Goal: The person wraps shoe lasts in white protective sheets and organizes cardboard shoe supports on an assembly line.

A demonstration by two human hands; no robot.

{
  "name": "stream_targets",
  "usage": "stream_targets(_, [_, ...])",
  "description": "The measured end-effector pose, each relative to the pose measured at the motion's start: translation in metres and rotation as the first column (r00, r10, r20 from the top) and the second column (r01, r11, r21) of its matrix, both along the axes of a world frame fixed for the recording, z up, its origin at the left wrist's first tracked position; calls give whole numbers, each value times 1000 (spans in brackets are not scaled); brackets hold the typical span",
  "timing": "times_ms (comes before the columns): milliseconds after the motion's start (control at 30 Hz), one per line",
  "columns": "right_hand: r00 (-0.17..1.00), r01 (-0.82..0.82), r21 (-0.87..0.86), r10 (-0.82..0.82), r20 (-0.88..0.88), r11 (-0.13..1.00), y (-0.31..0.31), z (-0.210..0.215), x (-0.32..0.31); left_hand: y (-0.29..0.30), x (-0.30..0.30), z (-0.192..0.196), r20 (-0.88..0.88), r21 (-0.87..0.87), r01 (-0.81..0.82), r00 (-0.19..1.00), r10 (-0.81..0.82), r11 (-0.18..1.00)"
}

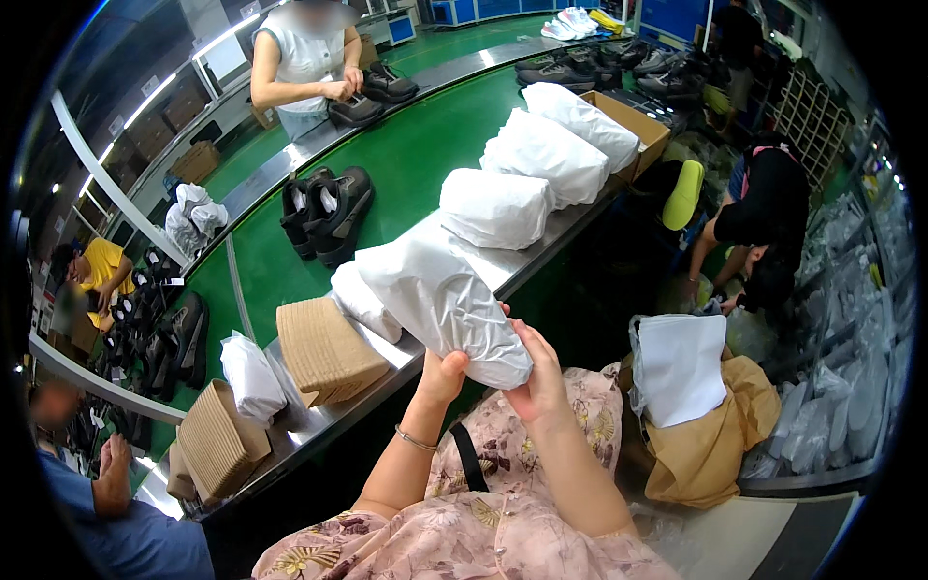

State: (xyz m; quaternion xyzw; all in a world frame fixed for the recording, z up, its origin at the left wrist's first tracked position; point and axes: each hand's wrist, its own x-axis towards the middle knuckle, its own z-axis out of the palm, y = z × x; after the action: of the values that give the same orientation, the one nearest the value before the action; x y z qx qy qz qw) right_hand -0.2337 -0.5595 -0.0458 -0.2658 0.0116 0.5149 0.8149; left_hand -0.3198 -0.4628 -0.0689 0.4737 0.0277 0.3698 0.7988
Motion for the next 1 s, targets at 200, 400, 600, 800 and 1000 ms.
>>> stream_targets(200, [998,-59,-36,59,-1,998,-1,5,1,2,-2,8,-89,-36,16,996,-19,999])
stream_targets(400, [987,-50,342,99,-127,938,4,0,-2,-10,6,21,77,-313,218,976,-204,925])
stream_targets(600, [991,-136,177,137,8,975,8,1,3,-6,7,10,-34,-274,98,993,-111,957])
stream_targets(800, [472,273,-32,-104,876,961,-5,22,2,-3,0,3,-32,-413,-51,999,42,909])
stream_targets(1000, [237,319,95,-177,955,943,9,3,-17,-17,6,4,-29,-346,42,998,-56,937])
